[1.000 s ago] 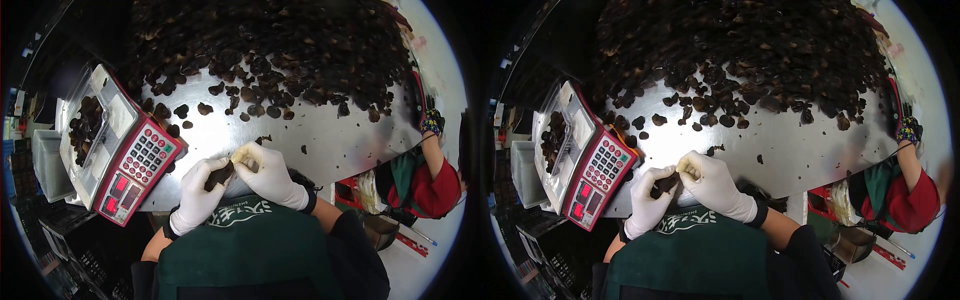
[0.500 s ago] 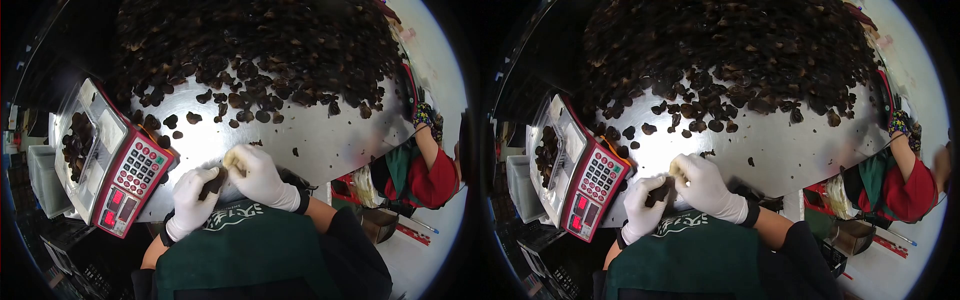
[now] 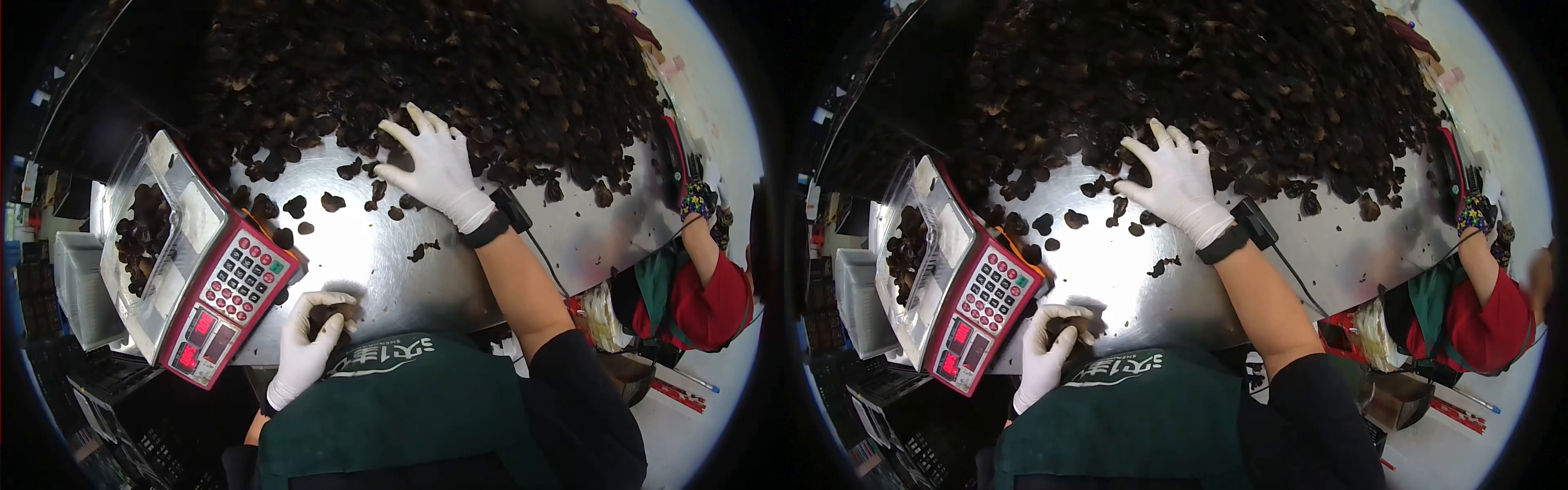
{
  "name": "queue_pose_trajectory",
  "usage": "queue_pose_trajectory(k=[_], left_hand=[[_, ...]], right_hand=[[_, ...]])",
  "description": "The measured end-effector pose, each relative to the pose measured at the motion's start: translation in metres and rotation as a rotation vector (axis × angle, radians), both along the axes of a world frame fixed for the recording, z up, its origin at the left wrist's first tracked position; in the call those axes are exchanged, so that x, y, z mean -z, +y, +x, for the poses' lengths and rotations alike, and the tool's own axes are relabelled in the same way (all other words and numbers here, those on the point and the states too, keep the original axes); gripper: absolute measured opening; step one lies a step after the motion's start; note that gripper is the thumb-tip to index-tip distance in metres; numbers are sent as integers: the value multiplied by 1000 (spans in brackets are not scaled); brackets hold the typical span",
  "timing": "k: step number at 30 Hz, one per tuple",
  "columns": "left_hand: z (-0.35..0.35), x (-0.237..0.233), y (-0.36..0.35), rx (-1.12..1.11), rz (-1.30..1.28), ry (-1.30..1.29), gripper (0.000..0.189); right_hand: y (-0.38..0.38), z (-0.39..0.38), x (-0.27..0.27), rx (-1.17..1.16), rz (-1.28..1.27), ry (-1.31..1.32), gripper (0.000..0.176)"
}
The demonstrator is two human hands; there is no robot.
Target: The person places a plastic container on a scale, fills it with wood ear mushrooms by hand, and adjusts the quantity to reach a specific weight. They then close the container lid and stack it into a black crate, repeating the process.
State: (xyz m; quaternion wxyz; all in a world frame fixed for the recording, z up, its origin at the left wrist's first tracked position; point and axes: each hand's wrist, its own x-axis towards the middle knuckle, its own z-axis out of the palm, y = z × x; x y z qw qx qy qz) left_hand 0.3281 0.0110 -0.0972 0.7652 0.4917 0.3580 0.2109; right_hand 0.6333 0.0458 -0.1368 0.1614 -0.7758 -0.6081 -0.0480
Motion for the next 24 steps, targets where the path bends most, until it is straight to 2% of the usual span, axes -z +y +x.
queue_pose_trajectory(k=[2, 3, 6, 7, 10, 14, 16, 18, 23, 24], left_hand=[[-3, 1, 0, 26, -4, 5, 20], [-3, 1, 0, 18, 5, 20, 20], [-4, 0, 2, 40, -11, 60, 21], [-4, 0, 3, 57, 11, 75, 22], [-6, 0, 4, 89, 32, 70, 22], [-11, 5, 5, 81, 52, 56, 20], [-11, 6, 5, 79, 56, 59, 20], [-14, 4, 4, 61, 74, 64, 20], [-29, -7, 7, -24, 181, 86, 21], [-34, -11, 7, -34, 203, 106, 21]], right_hand=[[2, 5, 13, 18, 130, 116, 47], [1, 3, 19, 13, 259, 29, 29], [-1, 4, 18, 25, 193, 231, 18], [3, 5, 17, 14, 315, 261, 12], [14, 10, 4, -15, 425, 253, 11], [46, -4, -26, -70, 261, 230, 23], [63, -21, -29, -93, 86, 95, 51], [73, -38, -17, -90, -21, -2, 51], [92, -19, 0, -49, 101, 267, 13], [101, -7, -3, -52, 89, 308, 12]])
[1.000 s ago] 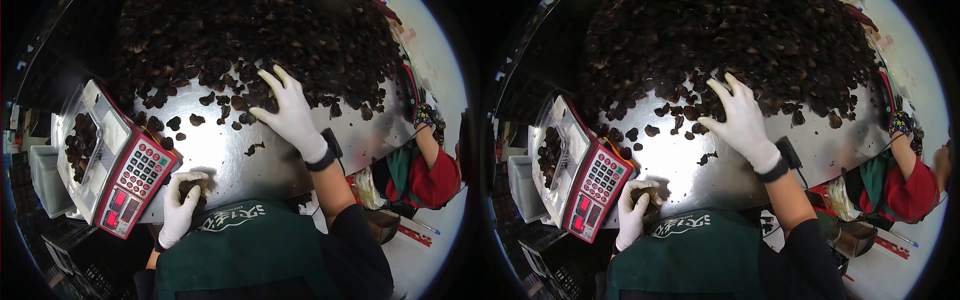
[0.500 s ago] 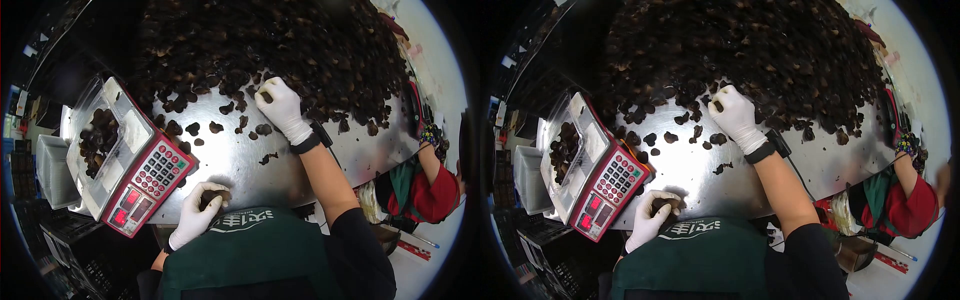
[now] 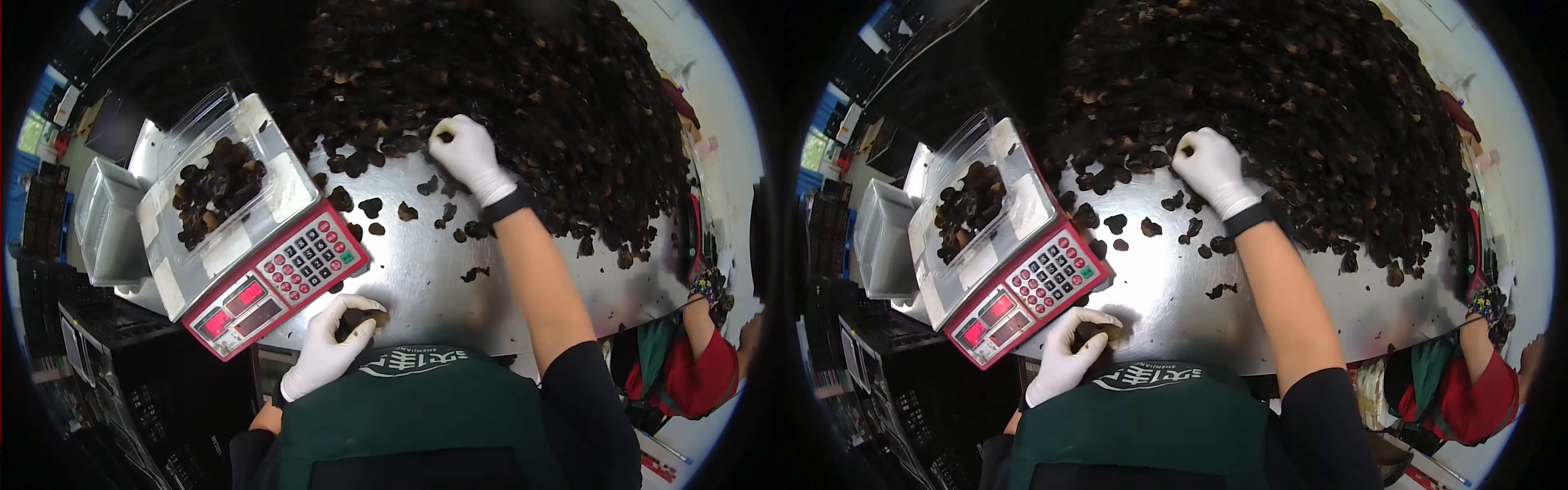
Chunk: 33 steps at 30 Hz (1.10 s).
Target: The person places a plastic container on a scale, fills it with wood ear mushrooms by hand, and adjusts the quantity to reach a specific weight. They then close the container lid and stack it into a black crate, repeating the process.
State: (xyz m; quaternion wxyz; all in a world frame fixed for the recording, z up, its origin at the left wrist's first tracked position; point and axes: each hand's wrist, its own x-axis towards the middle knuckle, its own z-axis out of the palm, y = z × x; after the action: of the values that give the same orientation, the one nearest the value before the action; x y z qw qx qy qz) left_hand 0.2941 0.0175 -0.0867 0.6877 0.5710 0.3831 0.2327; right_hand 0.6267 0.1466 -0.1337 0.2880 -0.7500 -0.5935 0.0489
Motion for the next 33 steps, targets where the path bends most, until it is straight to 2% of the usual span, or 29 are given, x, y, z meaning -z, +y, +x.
queue_pose_trajectory(k=[4, 5, 8, 12, 14, 15, 16, 18, 19, 22, 24, 25, 26, 27, 28, 30, 32, 33], left_hand=[[-23, -24, 8, -53, 63, -26, 21], [-27, -37, 10, -100, 28, -64, 22], [-48, -69, 27, -248, 190, -42, 21], [-82, -95, 68, -527, 626, 102, 23], [-99, -102, 91, -659, 701, 173, 20], [-102, -104, 102, -690, 766, 202, 19], [-104, -106, 114, -725, 833, 242, 19], [-109, -105, 135, -712, 861, 267, 19], [-110, -101, 142, -723, 855, 254, 19], [-100, -93, 153, -688, 824, 230, 19], [-103, -86, 158, -556, 867, 348, 25], [-102, -83, 159, -529, 949, 493, 32], [-101, -74, 162, -510, 1038, 516, 48], [-101, -74, 161, -460, 1141, 620, 54], [-100, -74, 158, -401, 1248, 708, 60], [-100, -73, 156, -340, 1245, 726, 66], [-98, -68, 157, -341, 1266, 738, 67], [-91, -67, 155, -349, 1225, 707, 67]], right_hand=[[13, 44, -4, -37, -219, 572, 20], [7, 41, -13, -126, -89, 769, 19], [-6, 46, -26, -120, -175, 1310, 25], [-15, 28, -42, -350, -189, 1555, 28], [-13, 7, -55, -423, -154, 1648, 29], [-9, -6, -67, -326, -195, 1693, 27], [2, -11, -71, -521, -193, 1484, 24], [22, -43, -104, -573, -232, 1213, 20], [31, -66, -117, -634, -153, 1120, 18], [59, -133, -148, -780, -140, 904, 20], [64, -176, -167, -791, -315, 797, 17], [74, -195, -155, -920, -229, 729, 20], [86, -211, -134, -1032, -135, 653, 24], [90, -225, -115, -1067, 39, 439, 28], [88, -235, -104, -1075, 197, 211, 33], [75, -244, -101, -923, 371, 33, 42], [75, -252, -109, -816, 336, -102, 44], [72, -250, -108, -783, 343, -46, 43]])
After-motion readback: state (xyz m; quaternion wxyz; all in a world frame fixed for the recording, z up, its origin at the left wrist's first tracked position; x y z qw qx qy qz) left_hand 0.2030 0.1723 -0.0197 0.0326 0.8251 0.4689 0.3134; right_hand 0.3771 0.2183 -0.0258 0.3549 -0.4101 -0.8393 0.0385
